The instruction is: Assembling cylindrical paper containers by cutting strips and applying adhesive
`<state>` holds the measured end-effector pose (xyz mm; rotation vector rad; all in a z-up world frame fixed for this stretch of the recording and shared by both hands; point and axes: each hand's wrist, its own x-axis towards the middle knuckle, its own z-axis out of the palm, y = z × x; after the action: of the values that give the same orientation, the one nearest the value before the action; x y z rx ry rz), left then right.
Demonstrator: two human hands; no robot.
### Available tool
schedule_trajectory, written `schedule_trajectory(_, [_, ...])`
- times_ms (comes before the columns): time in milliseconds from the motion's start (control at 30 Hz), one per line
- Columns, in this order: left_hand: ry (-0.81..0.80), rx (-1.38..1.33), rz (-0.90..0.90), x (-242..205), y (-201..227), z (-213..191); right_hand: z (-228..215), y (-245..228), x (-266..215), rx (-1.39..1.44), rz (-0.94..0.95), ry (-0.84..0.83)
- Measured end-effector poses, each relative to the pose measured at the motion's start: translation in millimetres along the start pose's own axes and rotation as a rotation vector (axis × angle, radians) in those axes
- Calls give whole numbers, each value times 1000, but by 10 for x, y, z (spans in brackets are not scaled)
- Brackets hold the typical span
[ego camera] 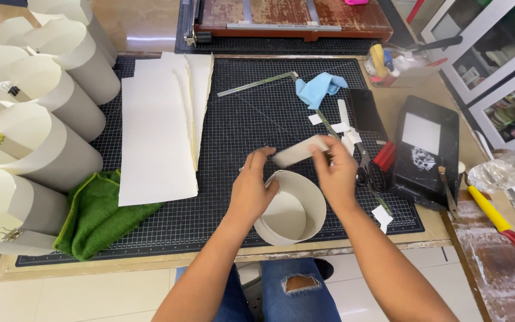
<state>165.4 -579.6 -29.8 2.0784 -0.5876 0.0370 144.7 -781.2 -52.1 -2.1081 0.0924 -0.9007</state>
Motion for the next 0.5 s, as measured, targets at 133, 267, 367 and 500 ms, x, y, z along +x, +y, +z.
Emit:
schedule_trajectory(133, [48,211,116,-26,-147,117,-114,465,-42,-6,268,182])
schedule_trajectory(267, [89,429,214,-53,-243,212,-157,1133,-258,-267,356,89])
schedule_trajectory(367, [164,519,309,-108,-219,199,-193,1338,-387,-453,274,8])
schedule_trajectory(500, [227,570,383,-130,-447,315,-82,1585,-477,-559,-83,-32])
